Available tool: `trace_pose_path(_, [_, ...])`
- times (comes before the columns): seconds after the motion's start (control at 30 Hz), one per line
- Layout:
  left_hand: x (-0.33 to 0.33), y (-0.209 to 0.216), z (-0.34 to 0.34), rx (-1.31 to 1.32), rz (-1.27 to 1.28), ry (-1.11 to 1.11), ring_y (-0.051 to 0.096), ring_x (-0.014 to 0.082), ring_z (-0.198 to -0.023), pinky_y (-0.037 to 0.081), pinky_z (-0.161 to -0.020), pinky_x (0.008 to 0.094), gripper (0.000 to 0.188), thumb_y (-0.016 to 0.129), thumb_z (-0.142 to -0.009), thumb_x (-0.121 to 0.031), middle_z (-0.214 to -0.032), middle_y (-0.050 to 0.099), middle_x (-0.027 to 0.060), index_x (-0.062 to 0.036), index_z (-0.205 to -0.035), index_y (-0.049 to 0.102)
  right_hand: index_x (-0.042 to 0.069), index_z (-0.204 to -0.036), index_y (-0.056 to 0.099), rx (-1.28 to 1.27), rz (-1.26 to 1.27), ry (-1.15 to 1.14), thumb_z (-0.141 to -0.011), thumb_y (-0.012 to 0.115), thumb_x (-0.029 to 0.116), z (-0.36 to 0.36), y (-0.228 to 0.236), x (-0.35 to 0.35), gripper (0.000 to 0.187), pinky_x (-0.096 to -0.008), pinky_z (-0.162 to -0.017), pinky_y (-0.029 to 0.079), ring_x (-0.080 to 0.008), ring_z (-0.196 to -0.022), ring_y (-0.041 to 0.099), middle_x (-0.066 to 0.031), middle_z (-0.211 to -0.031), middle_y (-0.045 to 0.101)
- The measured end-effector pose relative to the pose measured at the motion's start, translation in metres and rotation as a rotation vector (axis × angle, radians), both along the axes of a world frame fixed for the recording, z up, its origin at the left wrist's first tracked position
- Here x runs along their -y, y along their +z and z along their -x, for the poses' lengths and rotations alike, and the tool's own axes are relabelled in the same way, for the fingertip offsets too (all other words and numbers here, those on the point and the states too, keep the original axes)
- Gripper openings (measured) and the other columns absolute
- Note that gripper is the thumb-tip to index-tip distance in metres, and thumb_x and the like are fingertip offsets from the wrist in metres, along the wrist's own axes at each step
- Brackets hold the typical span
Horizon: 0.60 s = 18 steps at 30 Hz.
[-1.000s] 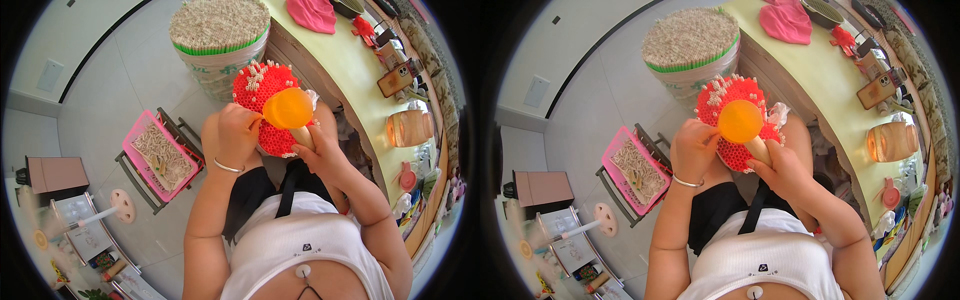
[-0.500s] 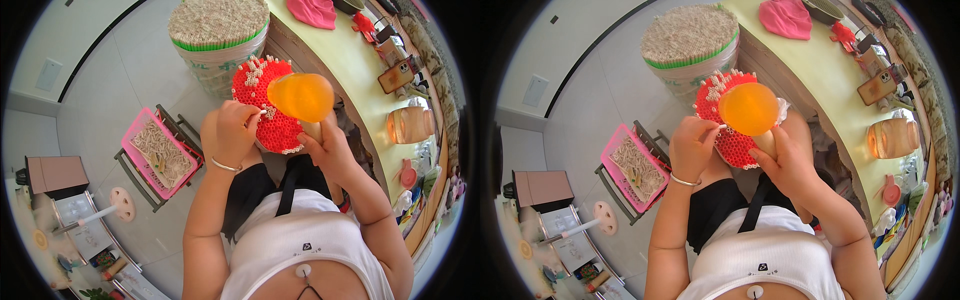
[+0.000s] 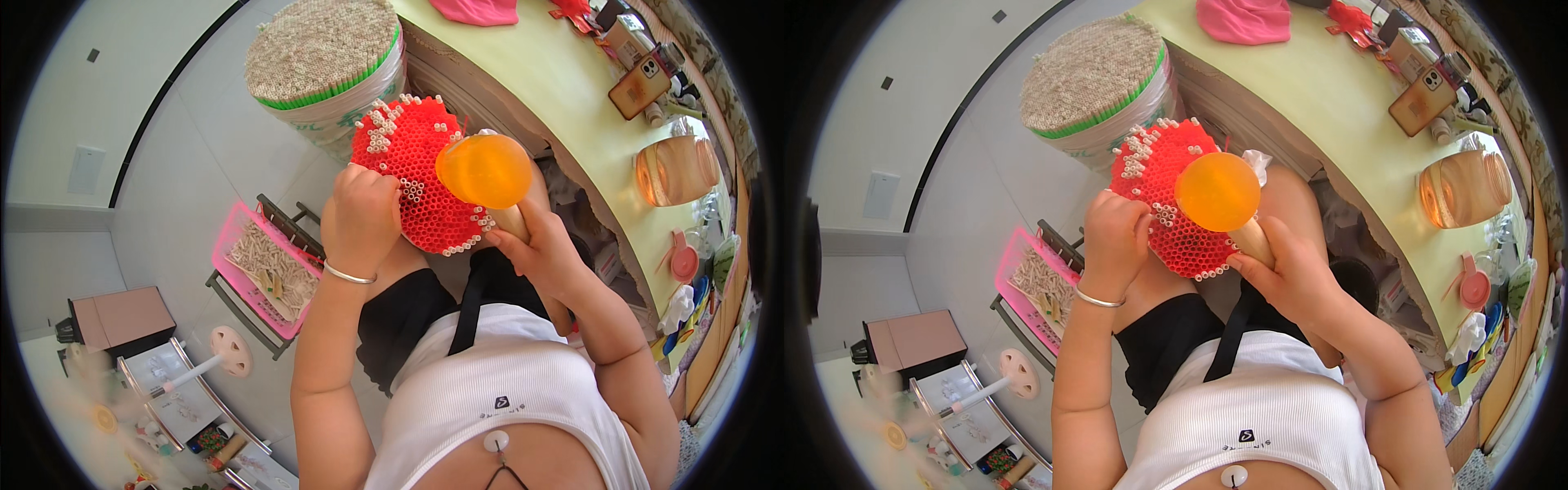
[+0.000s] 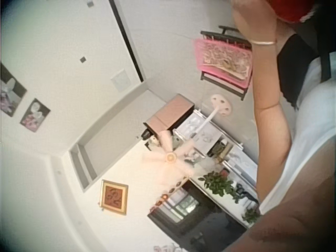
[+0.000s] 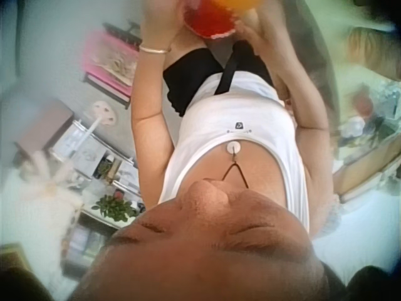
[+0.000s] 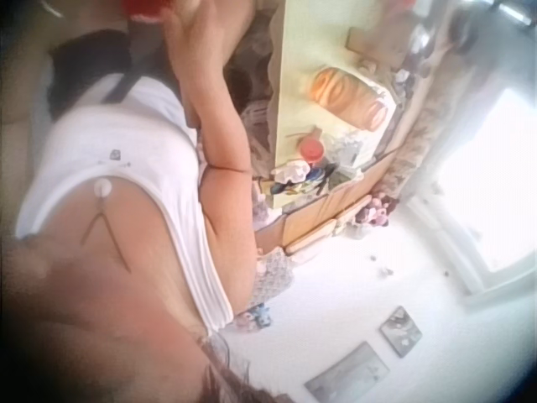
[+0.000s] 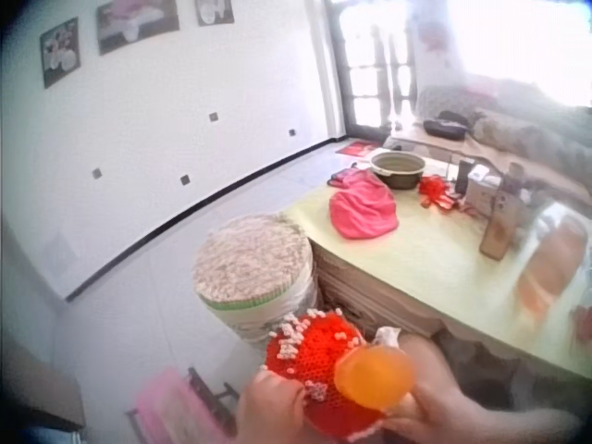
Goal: The person constructs a beaded decorative object by picking up small white beads and using a mallet to hammer them into a red honeycomb-style form held in their lap.
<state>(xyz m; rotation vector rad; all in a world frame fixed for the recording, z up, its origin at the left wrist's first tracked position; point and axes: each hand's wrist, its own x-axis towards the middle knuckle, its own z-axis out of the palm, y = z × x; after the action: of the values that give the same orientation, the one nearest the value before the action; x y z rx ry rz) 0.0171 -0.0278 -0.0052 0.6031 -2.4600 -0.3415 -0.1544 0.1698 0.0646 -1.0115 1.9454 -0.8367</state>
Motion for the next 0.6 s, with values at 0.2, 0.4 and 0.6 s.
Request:
trace_pose_path(0.2, [-0.007, 0.005, 0.009, 0.094, 0.034, 0.005, 0.060, 0.0309, -0.081, 0.050, -0.074, 0.0416, 0.011, 0.070, -0.076, -0.008, -0.071, 0.061, 0.0101, -0.0056, -0.069, 0.063, -0.001, -0.105, 0.054, 0.110, -0.038, 0.025, -0.093, 0.073, 0.029, -0.001, -0.006, -0.002, 0.037, -0.0392, -0.062, 0.047, -0.0281, -0.066, 0.059, -0.0168, -0.077, 0.060])
trace_pose_path(0.4, [-0.002, 0.016, -0.027, -0.100, -0.152, 0.174, 0.063, 0.0250, -0.080, 0.051, -0.069, 0.0342, 0.013, 0.072, -0.080, -0.008, -0.082, 0.069, 0.0101, -0.0072, -0.093, 0.076, -0.001, -0.102, 0.051, 0.121, 0.070, 0.150, -0.094, 0.071, 0.029, -0.014, 0.019, 0.017, 0.036, -0.0423, -0.061, 0.049, -0.0343, -0.064, 0.060, -0.0191, -0.074, 0.061])
trace_pose_path(0.6, [0.039, -0.057, -0.153, -0.193, -0.468, 0.800, 0.066, 0.0248, -0.073, 0.051, -0.070, 0.0353, 0.016, 0.071, -0.084, -0.016, -0.079, 0.070, 0.0133, -0.0028, -0.092, 0.076, -0.001, -0.098, 0.052, -0.414, 0.102, 0.257, -0.094, 0.068, 0.032, -0.020, -0.004, 0.037, 0.036, -0.0460, -0.066, 0.049, -0.0407, -0.072, 0.063, -0.0222, -0.079, 0.065])
